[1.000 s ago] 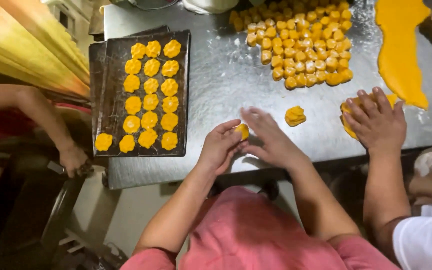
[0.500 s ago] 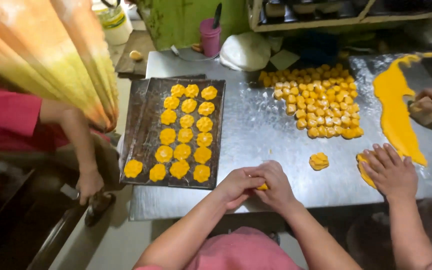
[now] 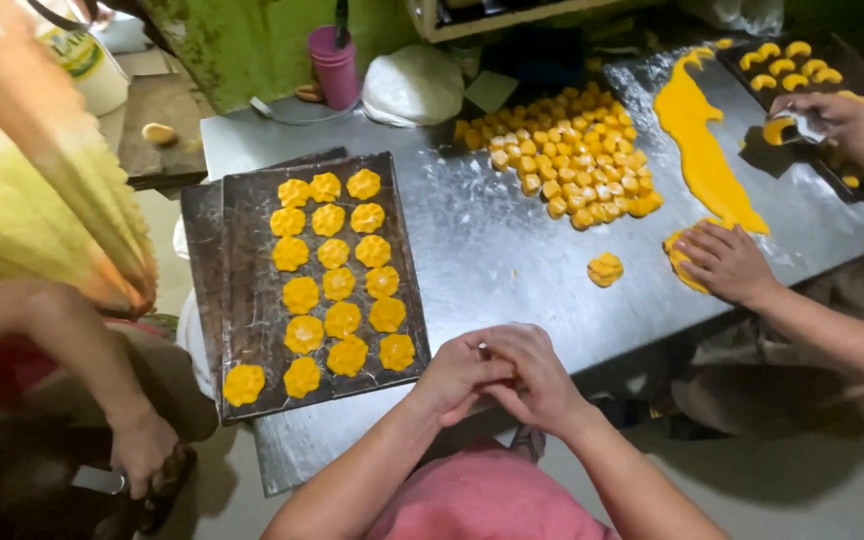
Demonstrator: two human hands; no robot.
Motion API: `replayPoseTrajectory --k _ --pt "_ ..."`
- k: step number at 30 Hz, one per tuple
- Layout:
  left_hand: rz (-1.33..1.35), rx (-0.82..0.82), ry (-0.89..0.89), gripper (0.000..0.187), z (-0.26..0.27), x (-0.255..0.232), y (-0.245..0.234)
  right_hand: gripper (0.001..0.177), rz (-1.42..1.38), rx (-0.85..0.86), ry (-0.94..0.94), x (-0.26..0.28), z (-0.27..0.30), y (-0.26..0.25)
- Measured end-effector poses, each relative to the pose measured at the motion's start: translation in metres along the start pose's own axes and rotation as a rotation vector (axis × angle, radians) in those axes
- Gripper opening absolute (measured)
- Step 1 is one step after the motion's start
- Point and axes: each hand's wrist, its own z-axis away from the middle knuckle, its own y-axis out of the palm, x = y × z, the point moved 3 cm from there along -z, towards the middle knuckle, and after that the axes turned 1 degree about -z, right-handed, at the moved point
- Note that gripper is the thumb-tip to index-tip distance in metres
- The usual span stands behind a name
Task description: Shaping small pieces of yellow dough and placing them on a baking tray
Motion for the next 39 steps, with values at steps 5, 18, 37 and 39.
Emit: replayPoseTrajectory --k 5,18,37,39 --pt "0.011 -0.087 0.066 0.073 -0.002 0.002 0.004 0.044 -0.028 0.009 0.019 -0.004 0.001 -0.012" --pt "-0.46 -0.161 0.677 0.04 -0.011 -0.018 0.045 0.027 -0.754 0.013 0.573 -0.054 0.002 -0.053" --pt "-0.717 -0.365 0.871 0.026 0.031 -0.031 0.061 0.016 -0.841 0.14 0.586 -0.047 -0.028 -0.037" --pt "-0.645 -0.298 0.82 0.029 0.027 -0.025 0.039 0.007 -0.764 0.13 0.579 -0.041 -0.035 -0.039"
